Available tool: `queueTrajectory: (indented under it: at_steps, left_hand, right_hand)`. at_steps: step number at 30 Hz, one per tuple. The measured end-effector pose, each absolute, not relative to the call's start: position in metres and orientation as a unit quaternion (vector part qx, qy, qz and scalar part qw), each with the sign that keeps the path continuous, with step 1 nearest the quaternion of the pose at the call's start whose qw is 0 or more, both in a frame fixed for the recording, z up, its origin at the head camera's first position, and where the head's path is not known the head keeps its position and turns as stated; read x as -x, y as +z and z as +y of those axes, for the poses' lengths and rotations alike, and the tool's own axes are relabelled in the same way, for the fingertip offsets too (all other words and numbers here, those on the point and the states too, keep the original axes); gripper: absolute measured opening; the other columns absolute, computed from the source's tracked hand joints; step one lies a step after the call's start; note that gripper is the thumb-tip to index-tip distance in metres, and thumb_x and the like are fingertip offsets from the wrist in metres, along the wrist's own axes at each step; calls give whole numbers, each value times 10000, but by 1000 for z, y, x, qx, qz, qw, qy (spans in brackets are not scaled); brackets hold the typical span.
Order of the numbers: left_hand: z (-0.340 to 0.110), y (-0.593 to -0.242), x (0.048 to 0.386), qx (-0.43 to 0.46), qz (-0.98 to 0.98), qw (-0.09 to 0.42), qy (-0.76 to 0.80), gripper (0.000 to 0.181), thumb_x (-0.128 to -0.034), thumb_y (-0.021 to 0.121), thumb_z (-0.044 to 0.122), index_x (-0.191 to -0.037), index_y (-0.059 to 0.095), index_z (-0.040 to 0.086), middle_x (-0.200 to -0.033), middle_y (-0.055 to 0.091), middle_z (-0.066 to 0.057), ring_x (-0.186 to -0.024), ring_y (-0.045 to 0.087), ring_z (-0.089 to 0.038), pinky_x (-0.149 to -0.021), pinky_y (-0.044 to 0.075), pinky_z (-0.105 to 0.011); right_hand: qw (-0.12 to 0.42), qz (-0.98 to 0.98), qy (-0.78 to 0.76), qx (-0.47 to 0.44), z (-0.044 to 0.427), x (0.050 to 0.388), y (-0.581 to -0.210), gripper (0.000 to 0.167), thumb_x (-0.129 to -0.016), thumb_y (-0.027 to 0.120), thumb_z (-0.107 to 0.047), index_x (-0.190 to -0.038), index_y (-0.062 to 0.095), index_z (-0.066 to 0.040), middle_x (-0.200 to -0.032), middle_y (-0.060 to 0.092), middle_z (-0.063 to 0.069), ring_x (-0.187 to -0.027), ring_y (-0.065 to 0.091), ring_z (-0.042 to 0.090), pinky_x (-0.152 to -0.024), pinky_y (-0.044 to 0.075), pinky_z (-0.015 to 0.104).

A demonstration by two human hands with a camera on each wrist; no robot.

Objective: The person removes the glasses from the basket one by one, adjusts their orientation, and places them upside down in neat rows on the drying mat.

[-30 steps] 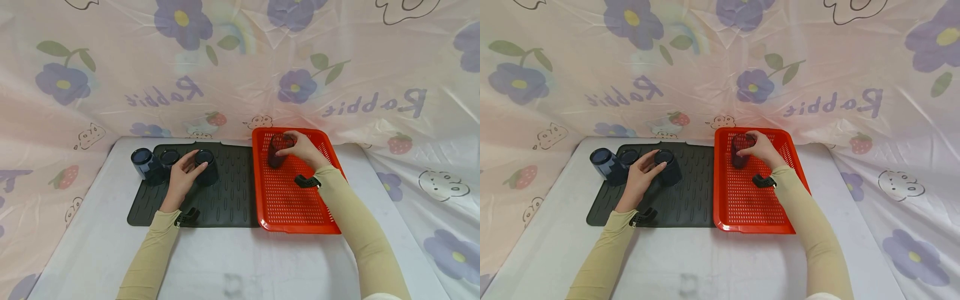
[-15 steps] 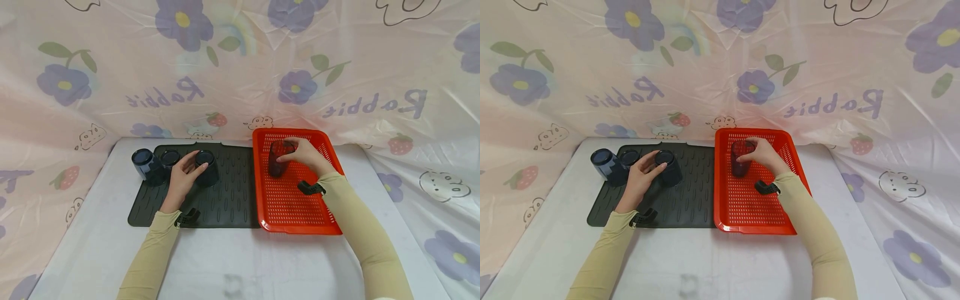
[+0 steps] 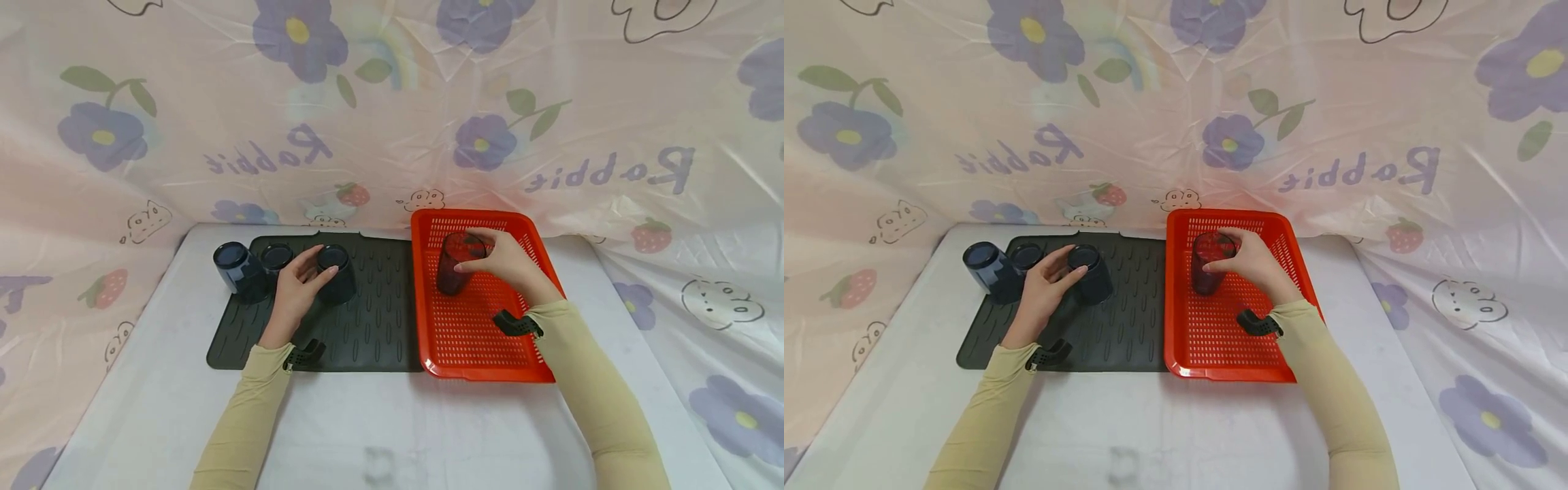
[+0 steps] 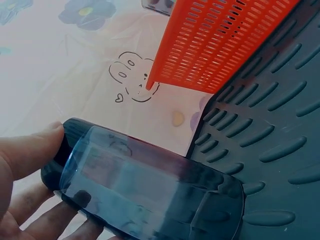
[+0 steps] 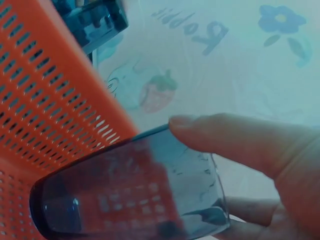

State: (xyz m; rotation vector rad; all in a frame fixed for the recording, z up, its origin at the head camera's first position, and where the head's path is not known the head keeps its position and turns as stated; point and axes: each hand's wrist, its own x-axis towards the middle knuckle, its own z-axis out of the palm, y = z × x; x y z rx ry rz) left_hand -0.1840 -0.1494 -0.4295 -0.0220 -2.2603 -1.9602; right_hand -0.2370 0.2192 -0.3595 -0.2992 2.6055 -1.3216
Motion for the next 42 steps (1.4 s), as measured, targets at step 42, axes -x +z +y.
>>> queueTrajectory:
  at_steps: [42]
  left_hand:
    - [-147,-431,179,17,-778,211,-592,424,-777,805,81,-1168,665,-6,-1139,649,-175,-1022,627,-312,-824,543,-349]
  right_hand:
    - [46,710,-699,66,213,205,-313,672,-816,762,-46,-1415,456,-45,-1252,583,134,-863,671,136,-711,564,261]
